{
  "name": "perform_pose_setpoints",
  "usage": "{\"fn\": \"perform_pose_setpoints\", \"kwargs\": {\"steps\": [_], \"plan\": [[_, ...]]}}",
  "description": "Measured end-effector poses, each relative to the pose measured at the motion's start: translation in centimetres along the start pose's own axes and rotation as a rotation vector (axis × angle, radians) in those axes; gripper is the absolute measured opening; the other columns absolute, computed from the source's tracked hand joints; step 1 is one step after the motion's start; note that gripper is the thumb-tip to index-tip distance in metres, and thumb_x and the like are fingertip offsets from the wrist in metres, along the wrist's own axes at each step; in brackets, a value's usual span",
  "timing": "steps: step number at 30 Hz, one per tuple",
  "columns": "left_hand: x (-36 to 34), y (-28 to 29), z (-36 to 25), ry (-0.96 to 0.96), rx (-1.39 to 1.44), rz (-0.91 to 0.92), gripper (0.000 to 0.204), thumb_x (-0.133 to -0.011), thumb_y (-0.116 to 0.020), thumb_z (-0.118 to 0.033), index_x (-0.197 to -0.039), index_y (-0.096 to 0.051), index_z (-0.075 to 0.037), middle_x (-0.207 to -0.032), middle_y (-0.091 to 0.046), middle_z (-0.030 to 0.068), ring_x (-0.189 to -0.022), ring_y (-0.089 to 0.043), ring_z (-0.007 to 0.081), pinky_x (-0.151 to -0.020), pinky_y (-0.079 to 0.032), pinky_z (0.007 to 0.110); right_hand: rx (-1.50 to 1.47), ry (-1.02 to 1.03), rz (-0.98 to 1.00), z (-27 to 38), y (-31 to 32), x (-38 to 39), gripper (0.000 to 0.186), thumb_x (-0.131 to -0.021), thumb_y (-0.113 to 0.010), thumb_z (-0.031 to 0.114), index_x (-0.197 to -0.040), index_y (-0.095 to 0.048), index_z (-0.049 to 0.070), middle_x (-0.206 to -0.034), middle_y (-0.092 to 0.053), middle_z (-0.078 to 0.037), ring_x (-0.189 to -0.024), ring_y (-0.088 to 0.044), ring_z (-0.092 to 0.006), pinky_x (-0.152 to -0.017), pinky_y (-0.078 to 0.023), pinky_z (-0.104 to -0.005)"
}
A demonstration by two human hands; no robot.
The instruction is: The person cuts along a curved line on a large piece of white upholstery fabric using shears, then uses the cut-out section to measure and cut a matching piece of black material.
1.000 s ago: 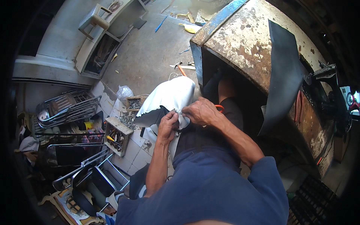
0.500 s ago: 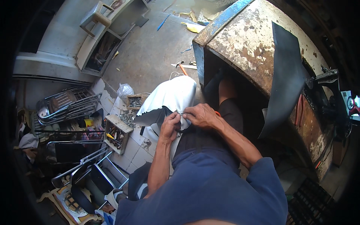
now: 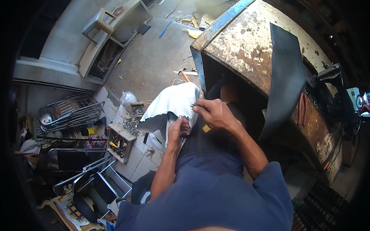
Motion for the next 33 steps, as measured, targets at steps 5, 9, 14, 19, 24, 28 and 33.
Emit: {"fn": "perform_pose_setpoints", "kwargs": {"steps": [5, 9, 14, 19, 24, 28, 33], "plan": [[-0.6, -0.9, -0.8, 0.067, -0.172, -0.064, 0.043, -0.096, -0.068, -0.043, -0.084, -0.069, -0.001, -0.070, -0.065, 0.0038, -0.057, -0.054, 0.0088, -0.054, -0.041, 0.023, 0.127, -0.204, -0.022, -1.9, -5.4, 0.7, 0.030, -0.096, -0.059, 0.037, -0.104, -0.073, 0.012, -0.086, -0.071, -0.019, -0.083, -0.068, -0.0420, -0.074, -0.053, -0.0522], [-0.4, -1.5, 0.2, 0.024, 0.047, -0.018, 0.024, -0.091, -0.075, -0.022, -0.087, -0.069, 0.001, -0.075, -0.067, 0.0041, -0.063, -0.057, 0.0086, -0.060, -0.043, 0.022, 0.039, -0.359, -0.037, -2.3, -6.9, 1.4, 0.032, -0.096, -0.057, 0.037, -0.107, -0.073, 0.011, -0.096, -0.072, -0.021, -0.095, -0.068, -0.0445, -0.084, -0.053, -0.0540], [0.3, -1.5, 1.6, -0.087, 0.019, -0.063, 0.022, -0.095, -0.071, -0.019, -0.091, -0.069, 0.003, -0.082, -0.069, 0.0050, -0.073, -0.060, 0.0090, -0.068, -0.046, 0.023, 0.022, -0.462, 0.029, -2.9, -6.9, 1.5, 0.034, -0.095, -0.057, 0.037, -0.105, -0.074, 0.010, -0.098, -0.072, -0.022, -0.099, -0.068, -0.0438, -0.088, -0.052, -0.0530], [-0.3, -1.0, 3.2, -0.189, -0.049, -0.070, 0.020, -0.096, -0.070, -0.018, -0.096, -0.068, 0.002, -0.086, -0.069, 0.0048, -0.076, -0.062, 0.0096, -0.071, -0.048, 0.024, 0.052, -0.511, 0.085, -2.5, -6.9, 1.9, 0.035, -0.095, -0.057, 0.038, -0.105, -0.075, 0.009, -0.099, -0.072, -0.023, -0.101, -0.068, -0.0440, -0.089, -0.051, -0.0531], [-0.5, -1.1, 3.5, -0.243, -0.064, -0.056, 0.020, -0.097, -0.069, -0.017, -0.096, -0.068, 0.003, -0.085, -0.068, 0.0044, -0.076, -0.061, 0.0090, -0.071, -0.048, 0.024, 0.071, -0.544, 0.103, -2.3, -6.7, 1.7, 0.036, -0.094, -0.057, 0.038, -0.105, -0.076, 0.009, -0.100, -0.072, -0.024, -0.102, -0.067, -0.0448, -0.091, -0.051, -0.0528], [-0.5, -1.3, 3.3, -0.240, -0.068, -0.038, 0.020, -0.097, -0.069, -0.017, -0.095, -0.069, 0.003, -0.085, -0.068, 0.0042, -0.076, -0.061, 0.0089, -0.071, -0.048, 0.023, 0.127, -0.519, 0.080, -3.2, -7.0, 1.5, 0.036, -0.094, -0.058, 0.038, -0.100, -0.076, 0.007, -0.090, -0.073, -0.020, -0.093, -0.069, -0.0407, -0.085, -0.052, -0.0501], [-0.7, -1.3, 3.3, -0.234, -0.076, -0.028, 0.019, -0.097, -0.070, -0.017, -0.095, -0.069, 0.002, -0.085, -0.068, 0.0040, -0.076, -0.061, 0.0090, -0.071, -0.048, 0.023, 0.186, -0.524, 0.092, -3.6, -7.4, 1.3, 0.035, -0.095, -0.058, 0.037, -0.098, -0.076, 0.007, -0.086, -0.073, -0.018, -0.090, -0.070, -0.0385, -0.083, -0.053, -0.0488]]}}
Point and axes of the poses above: each hand's wrist, its own x-axis away from the middle knuckle, its own y-axis out of the back of the hand, z = x × y, the point moved 2 cm from there along -x, towards the middle knuckle
